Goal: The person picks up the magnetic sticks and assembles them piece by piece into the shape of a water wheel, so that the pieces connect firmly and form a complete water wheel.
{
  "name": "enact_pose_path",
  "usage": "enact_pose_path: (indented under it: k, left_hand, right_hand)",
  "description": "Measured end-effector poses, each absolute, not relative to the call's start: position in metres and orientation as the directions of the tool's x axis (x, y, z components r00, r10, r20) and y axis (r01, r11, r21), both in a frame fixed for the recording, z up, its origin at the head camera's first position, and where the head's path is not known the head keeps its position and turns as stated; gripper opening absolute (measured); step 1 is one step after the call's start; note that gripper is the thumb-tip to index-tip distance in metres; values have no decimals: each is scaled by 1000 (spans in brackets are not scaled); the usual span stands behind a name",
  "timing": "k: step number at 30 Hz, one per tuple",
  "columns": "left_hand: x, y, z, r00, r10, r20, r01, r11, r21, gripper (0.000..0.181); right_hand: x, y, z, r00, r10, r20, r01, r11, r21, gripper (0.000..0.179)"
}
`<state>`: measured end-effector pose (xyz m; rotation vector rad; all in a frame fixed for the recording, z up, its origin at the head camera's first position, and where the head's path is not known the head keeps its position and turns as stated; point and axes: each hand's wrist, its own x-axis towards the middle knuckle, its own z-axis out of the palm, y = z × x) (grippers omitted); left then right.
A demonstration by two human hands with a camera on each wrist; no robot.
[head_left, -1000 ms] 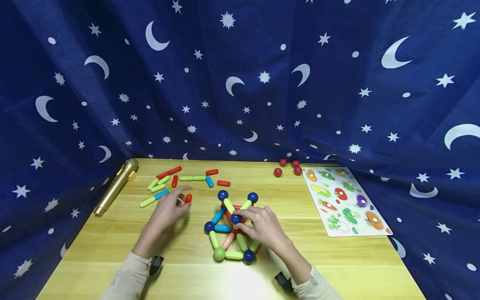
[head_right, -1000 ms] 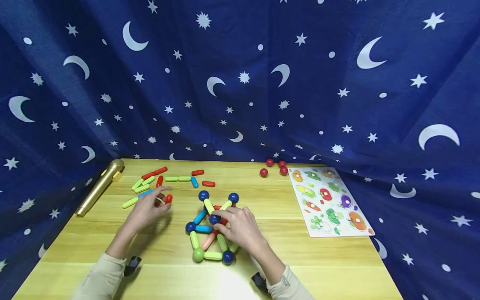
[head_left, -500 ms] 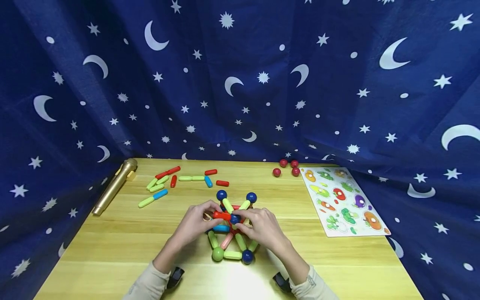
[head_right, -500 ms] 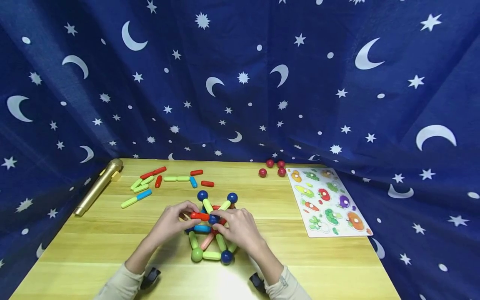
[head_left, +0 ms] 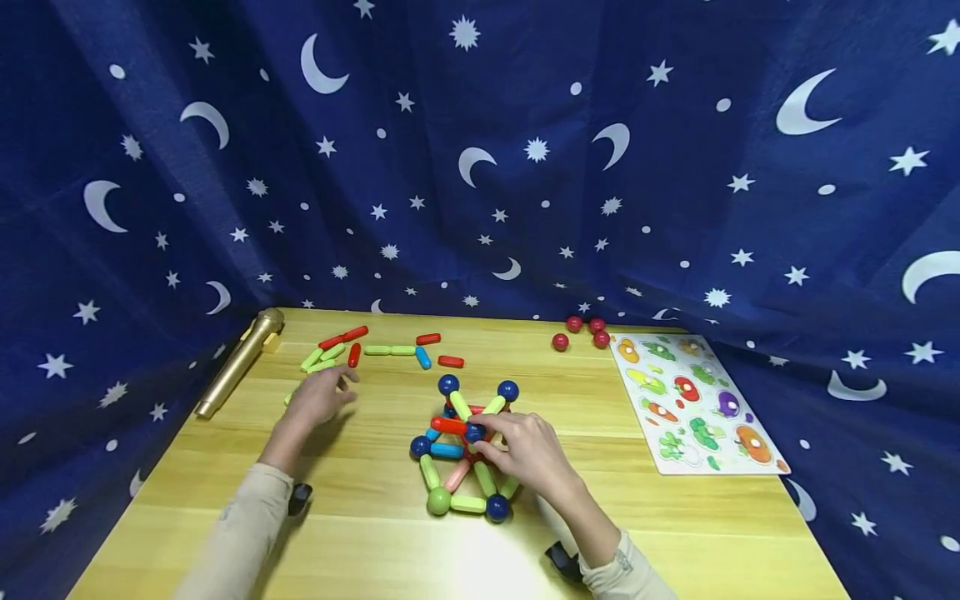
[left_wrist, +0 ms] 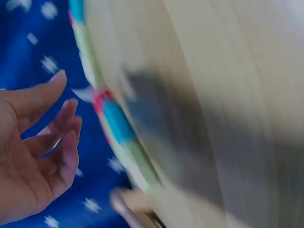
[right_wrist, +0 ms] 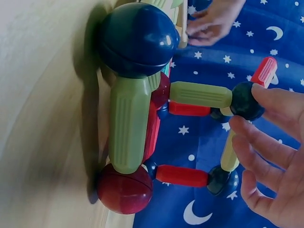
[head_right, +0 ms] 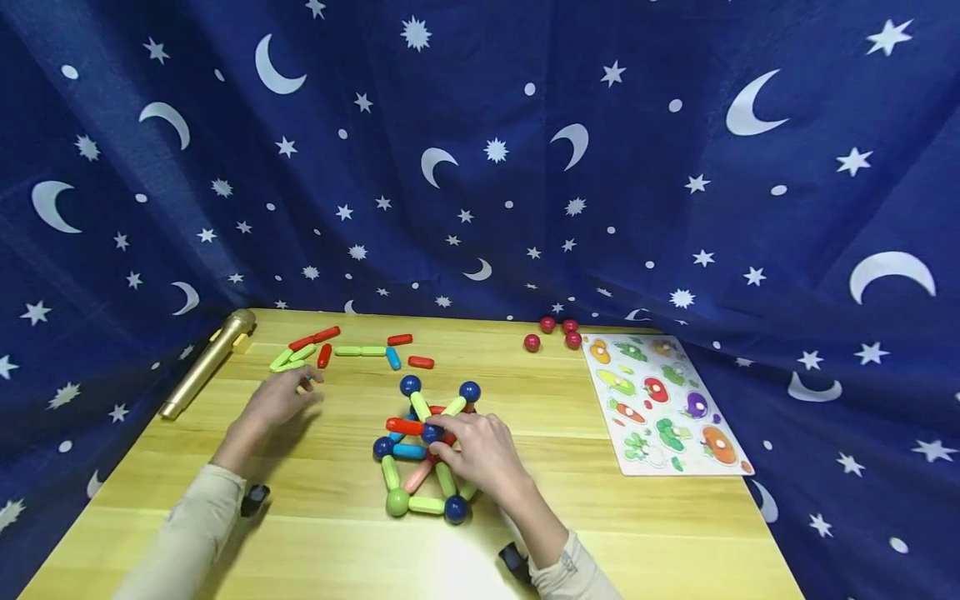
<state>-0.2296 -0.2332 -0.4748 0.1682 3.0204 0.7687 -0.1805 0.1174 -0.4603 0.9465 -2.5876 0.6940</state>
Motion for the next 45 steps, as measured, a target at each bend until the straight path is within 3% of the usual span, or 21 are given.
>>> enact_pose_path:
  k: [2,7,16,23,31,45]
  left_hand:
    - [-242,-262,-481,-1000,28,-10,22,925,379,28]
    - [-253,-298,-496,-999,-28,-19,-32,973,227,34]
    - [-252,-296,-514,-999,-18,40,-12,992,126,39]
    - [-248,-290,-512,-999,-28,15,-26,993,112,48]
    - [-238,-274,-501,-994,-6,113,8,992,129,43]
    - [-238,-240,-505,-994,107,-20,102,982,160,44]
  right_hand:
    - [-181,117,-460,-737,-524,427,-666,670,-328,30]
    - [-179,118,-460,-747,-516,419,-655,679,-333,31]
    - [-178,117,-457,-756,-519,400,-647,685,-335,31]
    - [-178,115,-458,-760,-513,399,-641,695,-326,30]
    - [-179,114,-459,-757,-514,403,-644,691,-328,29]
    - [-178,114,-458,-760,-506,408,-640,691,-336,28]
